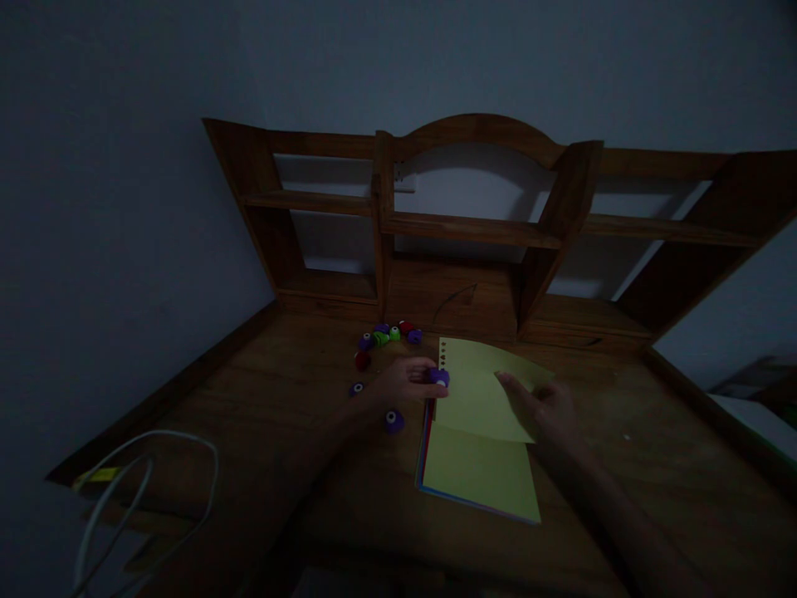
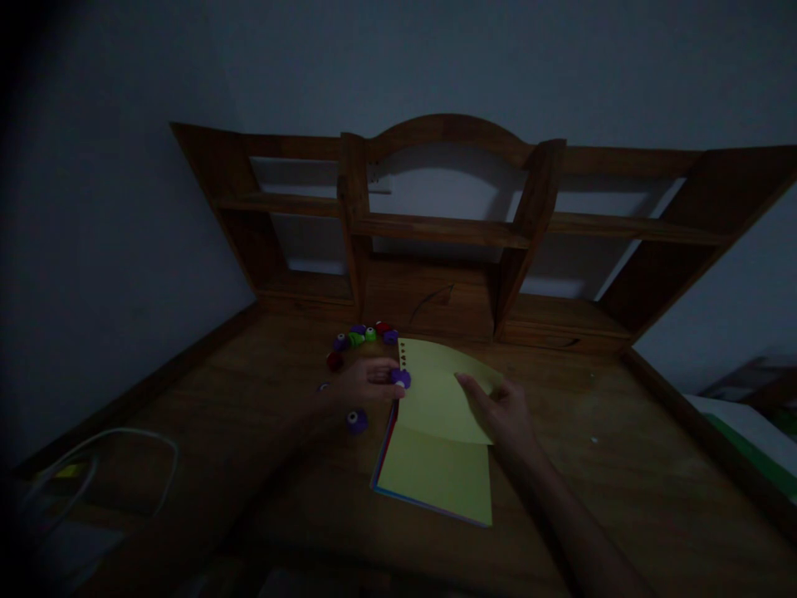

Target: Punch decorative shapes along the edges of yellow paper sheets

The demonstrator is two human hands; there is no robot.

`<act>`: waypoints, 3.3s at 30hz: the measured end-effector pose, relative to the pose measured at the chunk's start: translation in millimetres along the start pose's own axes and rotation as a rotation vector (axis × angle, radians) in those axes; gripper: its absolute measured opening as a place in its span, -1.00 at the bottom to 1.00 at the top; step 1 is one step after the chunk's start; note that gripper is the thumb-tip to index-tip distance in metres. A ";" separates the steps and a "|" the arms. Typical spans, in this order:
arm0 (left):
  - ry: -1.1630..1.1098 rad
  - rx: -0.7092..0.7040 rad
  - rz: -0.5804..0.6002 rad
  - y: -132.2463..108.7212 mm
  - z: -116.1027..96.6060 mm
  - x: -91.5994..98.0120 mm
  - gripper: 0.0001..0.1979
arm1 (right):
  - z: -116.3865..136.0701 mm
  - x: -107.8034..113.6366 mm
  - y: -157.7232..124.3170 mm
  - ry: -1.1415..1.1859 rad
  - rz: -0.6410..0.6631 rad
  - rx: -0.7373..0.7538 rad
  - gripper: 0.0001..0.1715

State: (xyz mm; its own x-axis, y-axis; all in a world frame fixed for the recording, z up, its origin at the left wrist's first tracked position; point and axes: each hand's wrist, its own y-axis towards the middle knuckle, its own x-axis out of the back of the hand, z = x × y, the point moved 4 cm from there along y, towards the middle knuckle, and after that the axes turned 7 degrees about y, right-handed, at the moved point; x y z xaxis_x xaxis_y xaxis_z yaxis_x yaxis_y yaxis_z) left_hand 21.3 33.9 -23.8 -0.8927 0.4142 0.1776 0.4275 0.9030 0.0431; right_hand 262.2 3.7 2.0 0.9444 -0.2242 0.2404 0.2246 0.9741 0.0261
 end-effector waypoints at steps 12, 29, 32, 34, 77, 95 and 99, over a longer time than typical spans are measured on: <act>0.112 -0.046 -0.013 -3.3 -11.8 -0.6 -0.68 | 0.9 -3.1 -2.2 0.050 0.050 -0.064 -0.51; 0.065 -0.053 -0.031 -1.2 -2.8 -2.0 -0.64 | 10.8 -5.0 -7.3 0.104 0.048 -0.112 -0.54; 0.080 -0.064 -0.023 -2.4 -4.9 -2.0 -0.64 | 8.1 -4.5 -6.3 0.108 0.029 -0.118 -0.54; 0.086 -0.068 -0.008 -3.4 -7.5 -2.1 -0.63 | 4.9 -4.8 -4.9 0.112 0.018 -0.102 -0.54; 0.117 -0.122 -0.120 -8.0 -19.4 -7.9 -0.71 | 9.0 -7.7 -8.5 0.165 0.069 -0.107 -0.54; 0.098 -0.063 -0.119 -3.2 -11.1 -2.0 -0.65 | 1.9 -5.4 -3.0 0.159 0.047 -0.139 -0.51; 0.068 -0.106 -0.121 1.4 -9.7 7.9 -0.64 | -9.7 -4.9 3.9 0.243 0.056 -0.075 -0.52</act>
State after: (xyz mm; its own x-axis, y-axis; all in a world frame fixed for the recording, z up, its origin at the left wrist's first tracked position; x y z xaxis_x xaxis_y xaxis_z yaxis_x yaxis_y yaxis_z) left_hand 16.2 37.3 -12.8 -0.9282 0.2915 0.2310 0.3337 0.9270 0.1710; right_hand 260.8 8.4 -8.5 0.9837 -0.1797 -0.0014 0.1793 0.9823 -0.0547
